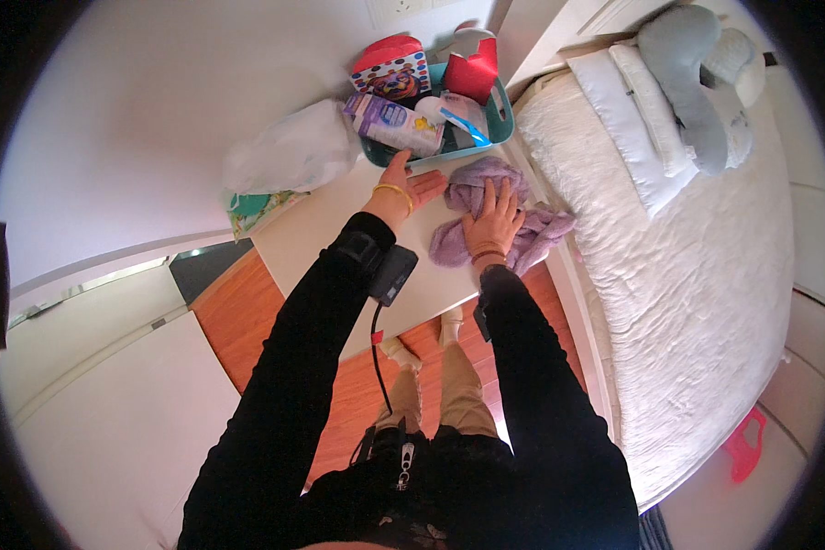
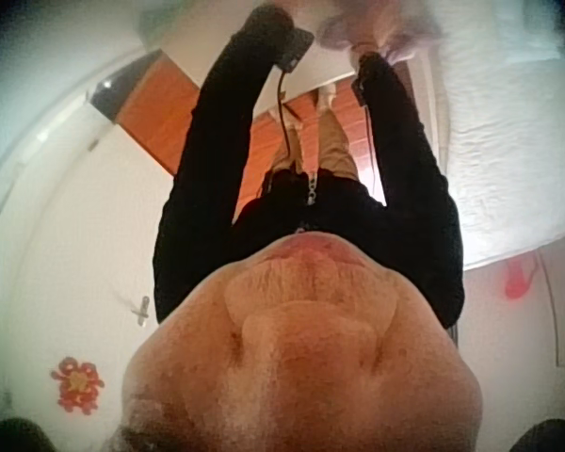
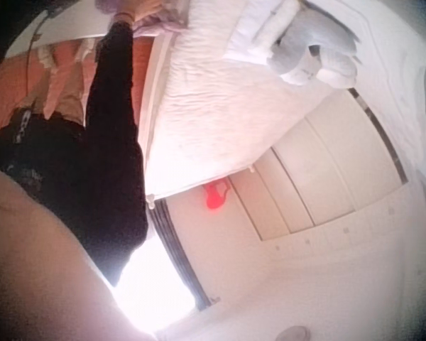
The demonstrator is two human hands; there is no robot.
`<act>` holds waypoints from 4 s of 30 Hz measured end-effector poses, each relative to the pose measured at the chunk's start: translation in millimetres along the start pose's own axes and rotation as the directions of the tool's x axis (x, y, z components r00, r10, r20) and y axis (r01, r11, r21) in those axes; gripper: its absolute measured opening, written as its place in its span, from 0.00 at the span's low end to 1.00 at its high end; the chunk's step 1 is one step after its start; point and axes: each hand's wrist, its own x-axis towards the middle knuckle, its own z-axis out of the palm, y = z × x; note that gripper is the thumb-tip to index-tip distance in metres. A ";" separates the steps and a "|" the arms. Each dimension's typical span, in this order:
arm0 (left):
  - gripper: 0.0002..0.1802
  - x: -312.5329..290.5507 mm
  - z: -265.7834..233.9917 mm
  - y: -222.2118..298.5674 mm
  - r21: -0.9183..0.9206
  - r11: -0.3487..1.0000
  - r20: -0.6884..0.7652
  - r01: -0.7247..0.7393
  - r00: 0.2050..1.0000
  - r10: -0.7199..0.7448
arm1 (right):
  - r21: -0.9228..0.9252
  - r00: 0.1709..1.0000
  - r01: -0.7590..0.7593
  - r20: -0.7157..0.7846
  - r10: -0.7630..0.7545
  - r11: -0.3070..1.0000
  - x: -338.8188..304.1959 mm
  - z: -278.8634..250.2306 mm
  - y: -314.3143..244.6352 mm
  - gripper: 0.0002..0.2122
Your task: The person wipes a white door, a bedside table, a vanity, and a window sill using a purple cloth. They move small items on the bedside table and vanity to reach the surfaces, then wipe the window frame and sill.
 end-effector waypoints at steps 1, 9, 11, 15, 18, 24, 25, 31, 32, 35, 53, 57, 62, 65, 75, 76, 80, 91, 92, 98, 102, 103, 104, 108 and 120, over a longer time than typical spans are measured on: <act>0.35 6.8 3.2 -3.2 -0.042 0.999 -0.045 0.017 0.999 -0.018 | 0.005 1.000 0.002 0.007 -0.003 1.000 0.1 0.2 0.4 0.36; 0.21 24.2 -3.6 -14.9 -0.321 0.946 0.092 -0.049 0.992 0.082 | 0.094 0.999 0.011 0.050 -0.016 0.995 1.2 -7.0 0.7 0.36; 0.23 11.5 -8.5 -17.6 -0.344 0.939 0.079 -0.015 0.996 0.045 | 0.118 0.998 0.025 0.055 -0.031 0.993 3.2 -6.1 2.4 0.36; 0.25 -31.1 -21.7 -47.9 -0.321 0.947 0.103 -0.023 0.993 0.059 | 0.071 0.979 0.069 0.188 -0.081 0.995 3.5 -1.2 13.0 0.31; 0.27 -70.7 -40.6 -79.7 -0.271 0.962 0.072 -0.029 0.996 0.050 | 0.033 0.944 0.173 0.279 -0.176 0.984 -1.9 -3.1 30.4 0.30; 0.25 -152.2 -95.0 -128.7 -0.276 0.957 -0.024 -0.087 0.996 0.084 | 0.083 0.841 0.483 0.234 -0.488 0.872 4.4 -19.1 64.7 0.29; 0.24 -161.3 -106.0 -132.3 -0.280 0.955 -0.050 -0.097 0.995 0.086 | 0.095 0.817 0.532 0.203 -0.540 0.841 14.0 -20.0 66.5 0.29; 0.24 -173.7 -170.0 -140.2 -0.358 0.922 -0.144 -0.150 0.984 0.104 | 0.218 0.736 0.633 0.125 -0.665 0.742 90.0 -5.1 19.8 0.31; 0.25 -171.0 -178.1 -140.5 -0.368 0.916 -0.153 -0.161 0.982 0.111 | 0.257 0.745 0.618 0.109 -0.658 0.743 104.1 -1.1 2.4 0.32; 0.25 -164.0 -193.9 -143.6 -0.384 0.903 -0.140 -0.194 0.979 0.151 | 0.327 0.710 0.647 0.070 -0.701 0.688 133.0 10.5 -44.0 0.32; 0.26 -160.0 -192.0 -139.9 -0.374 0.906 -0.208 -0.201 0.969 0.129 | 0.200 0.891 0.452 -0.046 -0.452 0.869 140.3 19.2 -17.3 0.29; 0.26 -157.9 -190.2 -139.7 -0.375 0.905 -0.159 -0.199 0.976 0.149 | 0.207 0.874 0.454 0.083 -0.478 0.866 57.6 -14.5 43.8 0.32; 0.27 -157.6 -184.9 -139.8 -0.381 0.902 -0.237 -0.202 0.964 0.116 | 0.191 0.765 0.603 0.136 -0.630 0.774 55.8 -22.2 48.8 0.32; 0.27 -158.1 -181.4 -139.2 -0.392 0.896 -0.220 -0.206 0.967 0.126 | 0.250 0.672 0.702 0.077 -0.736 0.667 114.1 -4.8 3.2 0.31; 0.26 -158.8 -178.1 -138.7 -0.391 0.896 -0.214 -0.212 0.967 0.135 | 0.231 0.419 0.869 0.129 -0.899 0.438 159.8 25.6 -79.7 0.25; 0.26 -158.0 -179.1 -139.1 -0.382 0.900 -0.215 -0.208 0.968 0.132 | 0.239 0.367 0.882 0.189 -0.911 0.406 138.0 13.5 -51.0 0.24; 0.26 -154.1 -182.4 -139.7 -0.378 0.905 -0.221 -0.197 0.968 0.119 | 0.225 0.277 0.905 0.330 -0.902 0.360 69.3 -35.2 40.6 0.24; 0.25 -168.8 -175.2 -140.2 -0.279 0.936 -0.163 -0.214 0.971 0.173 | 0.016 0.784 0.610 0.131 -0.607 0.792 186.1 19.6 -40.5 0.26; 0.25 -171.6 -172.2 -139.7 -0.306 0.932 -0.152 -0.193 0.977 0.153 | 0.098 0.807 0.563 0.146 -0.572 0.820 188.8 20.1 -46.6 0.27; 0.25 -177.3 -128.5 -127.1 -0.308 0.941 0.001 -0.139 0.989 0.146 | 0.204 0.735 0.669 -0.044 -0.676 0.715 77.0 -19.5 21.3 0.26; 0.25 -121.7 -64.4 -113.1 -0.355 0.918 0.081 -0.177 0.972 0.219 | 0.032 0.726 0.670 0.180 -0.664 0.742 0.4 -35.0 100.6 0.28; 0.26 -92.7 -42.4 -112.1 -0.321 0.929 0.066 -0.186 0.974 0.218 | 0.117 0.751 0.619 0.202 -0.628 0.777 0.6 -32.5 115.2 0.28; 0.26 -71.5 -28.6 -104.5 -0.379 0.911 0.044 -0.160 0.981 0.191 | 0.188 0.776 0.561 0.222 -0.591 0.806 -7.7 -31.8 121.4 0.28; 0.24 -7.0 9.9 -68.8 -0.437 0.885 0.093 -0.159 0.971 0.220 | 0.126 0.806 0.520 0.255 -0.535 0.845 -9.7 -25.8 126.9 0.30; 0.22 33.7 31.5 -35.6 -0.532 0.807 0.005 -0.254 0.953 0.304 | 0.147 0.773 0.565 0.251 -0.583 0.812 -7.1 -22.5 129.8 0.32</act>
